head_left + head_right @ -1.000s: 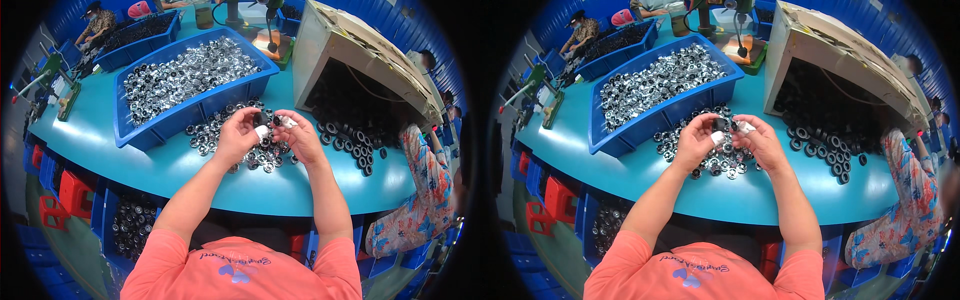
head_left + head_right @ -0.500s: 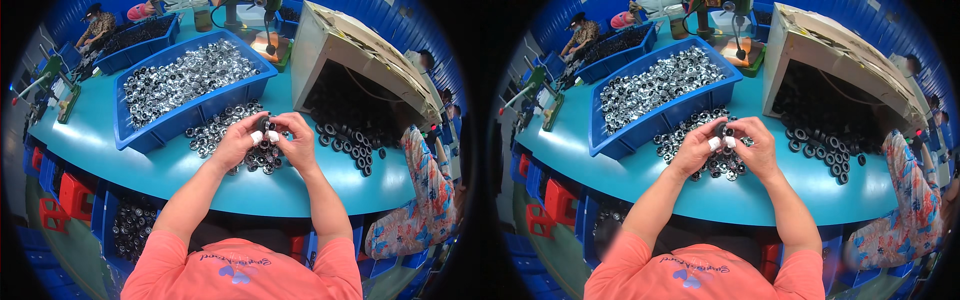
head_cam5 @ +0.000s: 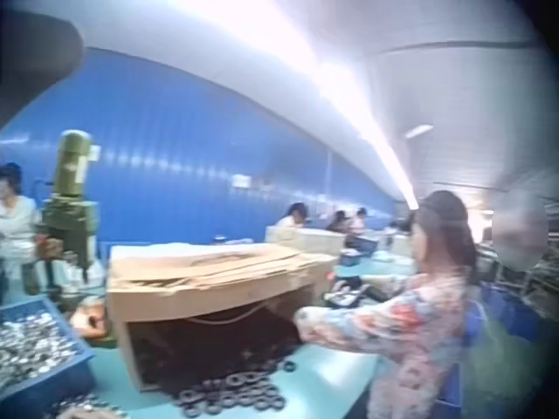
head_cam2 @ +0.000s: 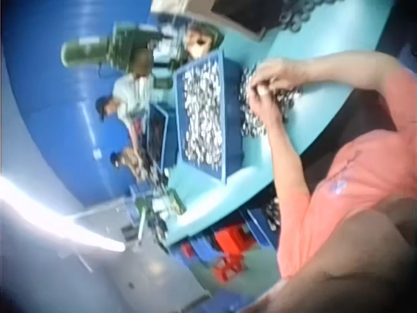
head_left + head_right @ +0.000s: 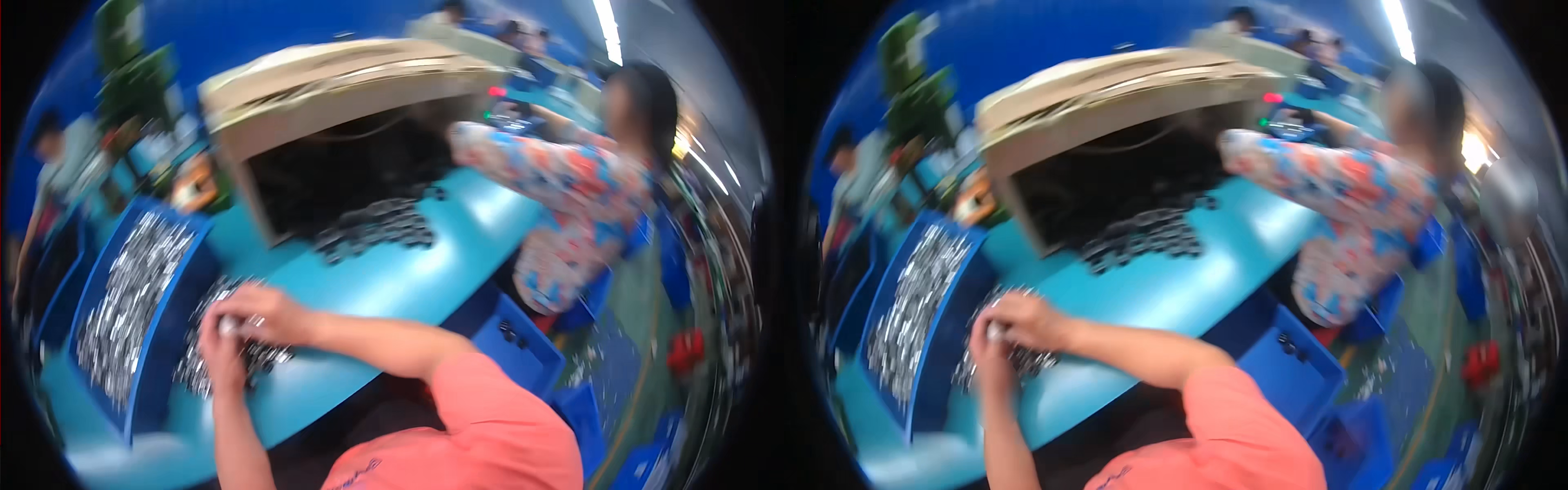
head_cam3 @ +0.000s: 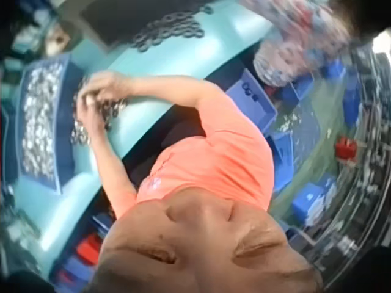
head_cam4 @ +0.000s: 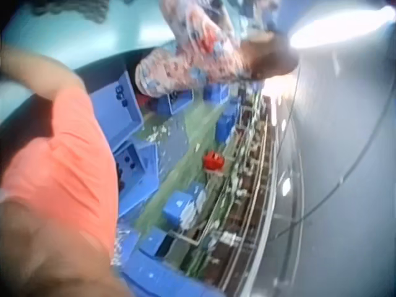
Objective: Assemble white plastic rings into black rubber rings by pressing them together.
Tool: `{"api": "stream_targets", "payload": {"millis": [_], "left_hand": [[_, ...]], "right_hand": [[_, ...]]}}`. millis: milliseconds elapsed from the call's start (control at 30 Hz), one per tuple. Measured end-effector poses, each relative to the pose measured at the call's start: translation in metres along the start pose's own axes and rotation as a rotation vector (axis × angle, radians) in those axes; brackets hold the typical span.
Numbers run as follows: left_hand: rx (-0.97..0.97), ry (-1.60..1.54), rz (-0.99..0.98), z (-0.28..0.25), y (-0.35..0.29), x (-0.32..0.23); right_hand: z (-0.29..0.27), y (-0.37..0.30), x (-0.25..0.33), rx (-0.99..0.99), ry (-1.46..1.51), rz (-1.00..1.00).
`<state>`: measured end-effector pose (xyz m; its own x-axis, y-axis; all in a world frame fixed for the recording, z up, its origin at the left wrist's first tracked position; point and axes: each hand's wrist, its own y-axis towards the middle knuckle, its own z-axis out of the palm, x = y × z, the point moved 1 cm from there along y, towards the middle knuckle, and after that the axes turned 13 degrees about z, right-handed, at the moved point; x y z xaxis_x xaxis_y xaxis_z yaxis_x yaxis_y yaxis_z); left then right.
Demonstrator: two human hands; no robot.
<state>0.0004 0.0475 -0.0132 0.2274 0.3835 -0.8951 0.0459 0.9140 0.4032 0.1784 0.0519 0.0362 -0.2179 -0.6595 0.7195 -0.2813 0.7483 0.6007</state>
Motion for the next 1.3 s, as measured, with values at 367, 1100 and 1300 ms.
{"api": "stream_targets", "payload": {"millis": [367, 1100, 1300], "left_hand": [[-0.025, 0.013, 0.080, 0.024, 0.000, -0.016], [-0.047, 0.267, 0.131, 0.029, -0.001, -0.005], [-0.037, 0.336, 0.126, 0.032, 0.006, -0.018]], "right_hand": [[-0.012, -0.009, -0.030, 0.046, 0.067, 0.335], [-0.004, -0.020, -0.022, -0.046, 0.123, 0.395], [0.001, -0.012, -0.021, -0.086, 0.053, 0.322]]}}
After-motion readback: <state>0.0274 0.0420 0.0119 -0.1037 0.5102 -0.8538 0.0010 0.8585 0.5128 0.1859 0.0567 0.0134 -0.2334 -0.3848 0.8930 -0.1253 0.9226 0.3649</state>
